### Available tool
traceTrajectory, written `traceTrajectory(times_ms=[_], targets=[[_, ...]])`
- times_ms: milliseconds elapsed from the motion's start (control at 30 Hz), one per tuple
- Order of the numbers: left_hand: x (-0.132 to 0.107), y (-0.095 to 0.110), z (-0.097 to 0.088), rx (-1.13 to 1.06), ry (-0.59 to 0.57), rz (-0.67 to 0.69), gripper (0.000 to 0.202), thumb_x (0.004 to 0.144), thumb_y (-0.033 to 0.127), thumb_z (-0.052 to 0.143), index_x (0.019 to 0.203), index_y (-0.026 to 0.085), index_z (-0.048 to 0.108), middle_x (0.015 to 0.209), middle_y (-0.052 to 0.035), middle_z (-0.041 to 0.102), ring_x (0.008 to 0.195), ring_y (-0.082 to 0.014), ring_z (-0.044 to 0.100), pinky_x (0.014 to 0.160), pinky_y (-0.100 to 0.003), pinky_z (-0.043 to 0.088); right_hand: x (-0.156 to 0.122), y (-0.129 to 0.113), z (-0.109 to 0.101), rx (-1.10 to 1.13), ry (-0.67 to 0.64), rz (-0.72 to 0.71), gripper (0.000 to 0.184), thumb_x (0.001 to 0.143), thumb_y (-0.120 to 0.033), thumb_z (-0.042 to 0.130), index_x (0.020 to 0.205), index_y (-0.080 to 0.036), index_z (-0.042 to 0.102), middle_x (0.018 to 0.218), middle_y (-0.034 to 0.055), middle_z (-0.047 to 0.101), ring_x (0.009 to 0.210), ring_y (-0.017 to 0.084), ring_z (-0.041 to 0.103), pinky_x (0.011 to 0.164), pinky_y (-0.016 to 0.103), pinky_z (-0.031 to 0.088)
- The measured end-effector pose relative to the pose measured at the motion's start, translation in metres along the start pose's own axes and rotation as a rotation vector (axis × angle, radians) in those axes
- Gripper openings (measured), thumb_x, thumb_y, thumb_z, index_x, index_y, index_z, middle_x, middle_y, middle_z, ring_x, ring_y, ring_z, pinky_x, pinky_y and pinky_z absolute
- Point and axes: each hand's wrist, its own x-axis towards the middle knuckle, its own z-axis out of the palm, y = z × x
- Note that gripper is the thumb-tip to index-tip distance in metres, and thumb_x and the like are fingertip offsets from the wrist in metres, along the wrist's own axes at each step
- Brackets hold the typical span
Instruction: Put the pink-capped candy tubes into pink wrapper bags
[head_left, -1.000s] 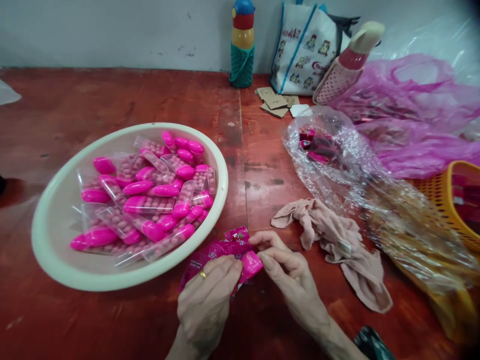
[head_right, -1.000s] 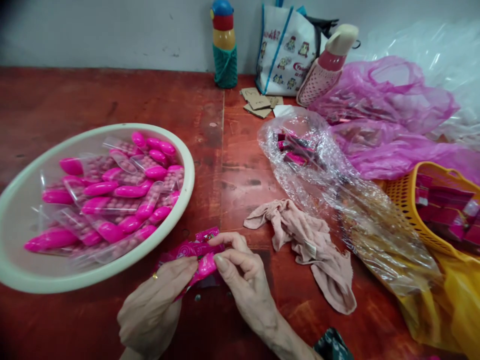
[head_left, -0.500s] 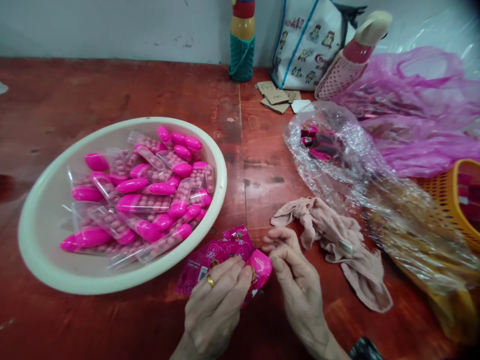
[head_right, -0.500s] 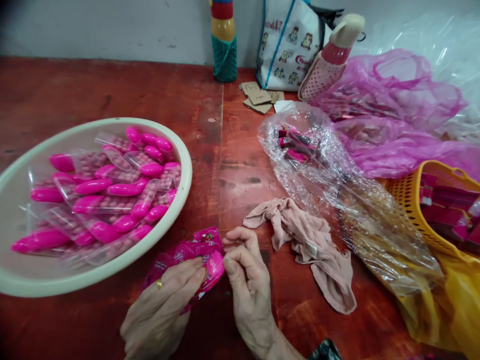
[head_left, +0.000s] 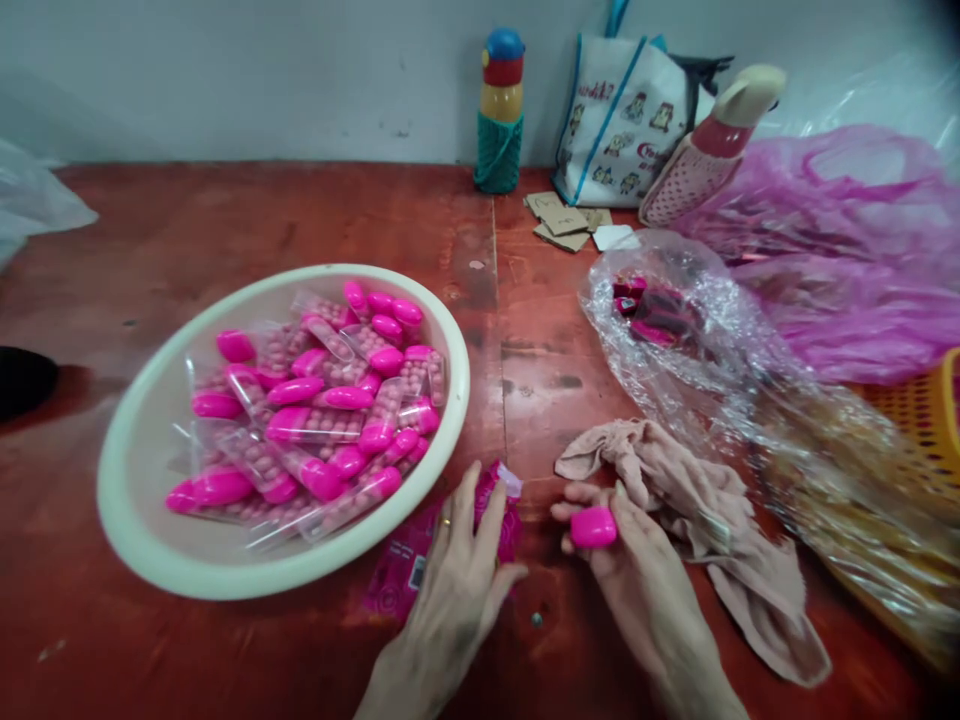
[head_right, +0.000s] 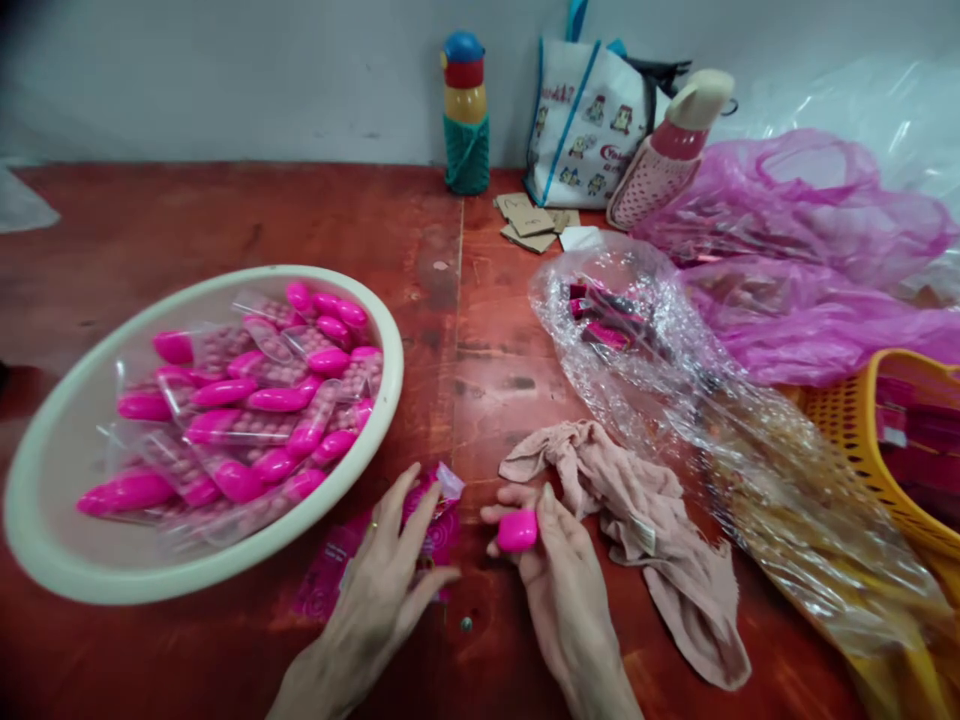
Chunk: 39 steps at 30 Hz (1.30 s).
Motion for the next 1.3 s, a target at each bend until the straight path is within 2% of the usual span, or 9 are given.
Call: traceTrajectory(times_ms=[100, 233, 400, 467, 567, 633, 733, 833, 1300], targets=[[0.0, -0.001, -0.001, 0.09, -0.085, 0.036, 0.097, 0.062, 0.052, 0.069, 0.139, 0.011, 0.027, 0.142, -0.0301, 0.027, 0.131, -0.044, 0.02, 0.095, -0.062, 0.032, 0.002, -0.001, 0.0, 0.109, -0.055, 0.175, 0.023, 0.084, -0.038, 0.057, 0.082, -0.017, 0.067, 0.094, 0.0097, 0.067, 0.085, 0.023, 0.063, 0.059, 0.028, 0.052], [-0.003, -0.001, -0.009, 0.161, 0.021, 0.091, 0.086, 0.062, 0.051, 0.069, 0.133, 0.011, 0.04, 0.141, -0.0288, 0.032, 0.132, -0.0457, 0.015, 0.096, -0.065, 0.028, 0.003, -0.007, 0.002, 0.047, -0.1, 0.173, 0.011, 0.08, -0.029, 0.063, 0.08, -0.018, 0.065, 0.08, 0.0046, 0.065, 0.071, 0.016, 0.06, 0.054, 0.024, 0.048], [-0.019, 0.002, -0.054, 0.162, 0.105, 0.25, 0.039, 0.082, 0.025, 0.056, 0.12, 0.012, 0.055, 0.121, -0.0126, 0.062, 0.109, -0.0226, 0.058, 0.088, -0.028, 0.048, 0.005, -0.02, 0.013, -0.155, -0.142, 0.043, 0.011, 0.079, -0.029, 0.065, 0.085, -0.02, 0.064, 0.073, 0.001, 0.059, 0.06, 0.011, 0.049, 0.048, 0.019, 0.039], [-0.018, 0.0, -0.084, 0.169, 0.184, 0.169, 0.035, 0.084, 0.031, 0.054, 0.116, 0.02, 0.058, 0.105, -0.0042, 0.07, 0.086, -0.0156, 0.068, 0.07, -0.018, 0.053, 0.004, -0.024, 0.019, -0.214, -0.207, 0.017, 0.016, 0.081, -0.036, 0.062, 0.083, -0.02, 0.064, 0.076, 0.0015, 0.057, 0.062, 0.011, 0.046, 0.05, 0.02, 0.038], [0.012, -0.01, -0.122, 0.075, 0.427, -0.101, 0.021, 0.082, 0.026, 0.056, 0.101, 0.024, 0.065, 0.09, -0.0011, 0.073, 0.079, -0.0187, 0.067, 0.071, -0.027, 0.053, 0.001, -0.022, 0.028, -0.37, -0.32, 0.069, 0.02, 0.082, -0.039, 0.06, 0.085, -0.019, 0.061, 0.068, -0.0013, 0.049, 0.06, 0.011, 0.04, 0.053, 0.02, 0.033], [0.048, -0.024, -0.133, -0.076, 0.398, -0.176, 0.015, 0.081, 0.027, 0.057, 0.09, 0.021, 0.066, 0.084, -0.0022, 0.071, 0.074, -0.0187, 0.066, 0.067, -0.03, 0.051, 0.0, -0.014, 0.032, -0.451, -0.372, 0.121, 0.021, 0.081, -0.039, 0.061, 0.088, -0.019, 0.059, 0.061, -0.0043, 0.041, 0.056, 0.009, 0.035, 0.051, 0.02, 0.027], [0.104, -0.049, -0.126, -0.169, 0.061, -0.214, 0.026, 0.078, 0.029, 0.057, 0.098, 0.014, 0.063, 0.08, -0.0052, 0.068, 0.069, -0.0189, 0.062, 0.062, -0.031, 0.047, 0.002, 0.0, 0.031, -0.489, -0.431, 0.111, 0.028, 0.079, -0.046, 0.06, 0.085, -0.018, 0.056, 0.058, -0.0059, 0.037, 0.053, 0.008, 0.029, 0.049, 0.02, 0.021], [0.138, -0.067, -0.108, -0.128, -0.048, -0.176, 0.021, 0.069, 0.022, 0.062, 0.088, 0.012, 0.066, 0.068, -0.0036, 0.064, 0.063, -0.0192, 0.058, 0.06, -0.031, 0.043, 0.007, 0.011, 0.025, -0.554, -0.44, 0.064, 0.032, 0.079, -0.05, 0.058, 0.082, -0.018, 0.054, 0.06, -0.006, 0.035, 0.053, 0.008, 0.027, 0.048, 0.02, 0.019], [0.135, -0.067, -0.092, -0.229, 0.024, -0.24, 0.02, 0.068, 0.011, 0.05, 0.078, 0.012, 0.067, 0.071, -0.0041, 0.063, 0.066, -0.0181, 0.057, 0.063, -0.031, 0.043, 0.022, 0.021, 0.005, -0.532, -0.381, 0.053, 0.035, 0.076, -0.051, 0.06, 0.076, -0.017, 0.054, 0.057, -0.0055, 0.039, 0.05, 0.007, 0.03, 0.045, 0.019, 0.022]])
